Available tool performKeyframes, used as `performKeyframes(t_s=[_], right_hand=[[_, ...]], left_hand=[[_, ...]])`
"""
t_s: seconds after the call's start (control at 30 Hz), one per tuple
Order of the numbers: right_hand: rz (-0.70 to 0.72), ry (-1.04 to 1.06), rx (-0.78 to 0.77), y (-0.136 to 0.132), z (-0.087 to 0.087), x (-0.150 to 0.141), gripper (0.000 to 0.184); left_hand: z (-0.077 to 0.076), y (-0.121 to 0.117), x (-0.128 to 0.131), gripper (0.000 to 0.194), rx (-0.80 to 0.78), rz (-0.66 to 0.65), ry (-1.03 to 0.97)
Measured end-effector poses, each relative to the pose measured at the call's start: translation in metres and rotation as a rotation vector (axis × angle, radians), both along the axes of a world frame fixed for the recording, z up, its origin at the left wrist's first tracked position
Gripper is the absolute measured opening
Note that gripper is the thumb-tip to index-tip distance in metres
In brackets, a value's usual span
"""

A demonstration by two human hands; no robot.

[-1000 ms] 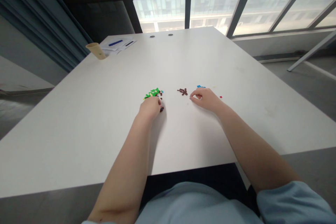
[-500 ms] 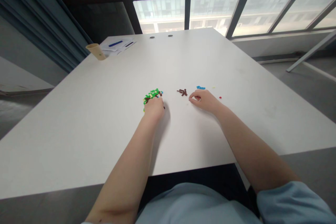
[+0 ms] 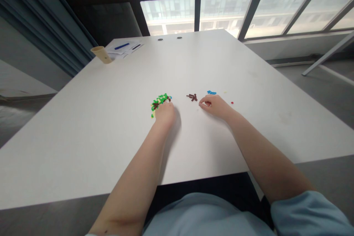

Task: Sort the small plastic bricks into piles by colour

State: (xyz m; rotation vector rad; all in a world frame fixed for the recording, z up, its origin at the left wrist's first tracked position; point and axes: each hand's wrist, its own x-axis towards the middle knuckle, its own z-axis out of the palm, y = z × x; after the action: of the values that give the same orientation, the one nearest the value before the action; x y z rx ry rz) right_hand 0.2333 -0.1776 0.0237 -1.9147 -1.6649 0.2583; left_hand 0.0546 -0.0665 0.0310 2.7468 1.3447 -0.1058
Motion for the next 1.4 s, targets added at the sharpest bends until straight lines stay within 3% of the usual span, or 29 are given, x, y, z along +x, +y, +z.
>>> performKeyframes(t_s=[0.2, 0.4, 0.57, 0.7, 0.87, 1.4], right_hand=[[0.005, -0.015, 0.005, 0.000, -0.003, 0.002, 0.021], [0.012, -0.023, 0.006, 0.001, -0.003, 0.002, 0.021], [0.009, -0.027, 0.011, 0.001, -0.001, 0.002, 0.021], [0.000, -0.015, 0.021, 0.001, -0.001, 0.002, 0.021], [0.003, -0.020, 0.030, 0.001, -0.002, 0.002, 0.022], [0.003, -0.025, 0.041, 0.002, -0.003, 0.001, 0.020]], left_hand=[[-0.002, 0.003, 0.000, 0.031, 0.004, 0.004, -0.094], [0.009, 0.003, 0.002, 0.021, -0.014, -0.053, -0.449], [0.019, -0.007, 0.006, 0.013, -0.292, -0.191, -0.853], [0.023, -0.013, 0.009, 0.016, -0.554, -0.158, -1.061], [0.024, -0.015, 0.011, 0.019, -0.722, -0.111, -1.124], [0.021, -0.016, 0.012, 0.011, -0.884, -0.218, -1.193]])
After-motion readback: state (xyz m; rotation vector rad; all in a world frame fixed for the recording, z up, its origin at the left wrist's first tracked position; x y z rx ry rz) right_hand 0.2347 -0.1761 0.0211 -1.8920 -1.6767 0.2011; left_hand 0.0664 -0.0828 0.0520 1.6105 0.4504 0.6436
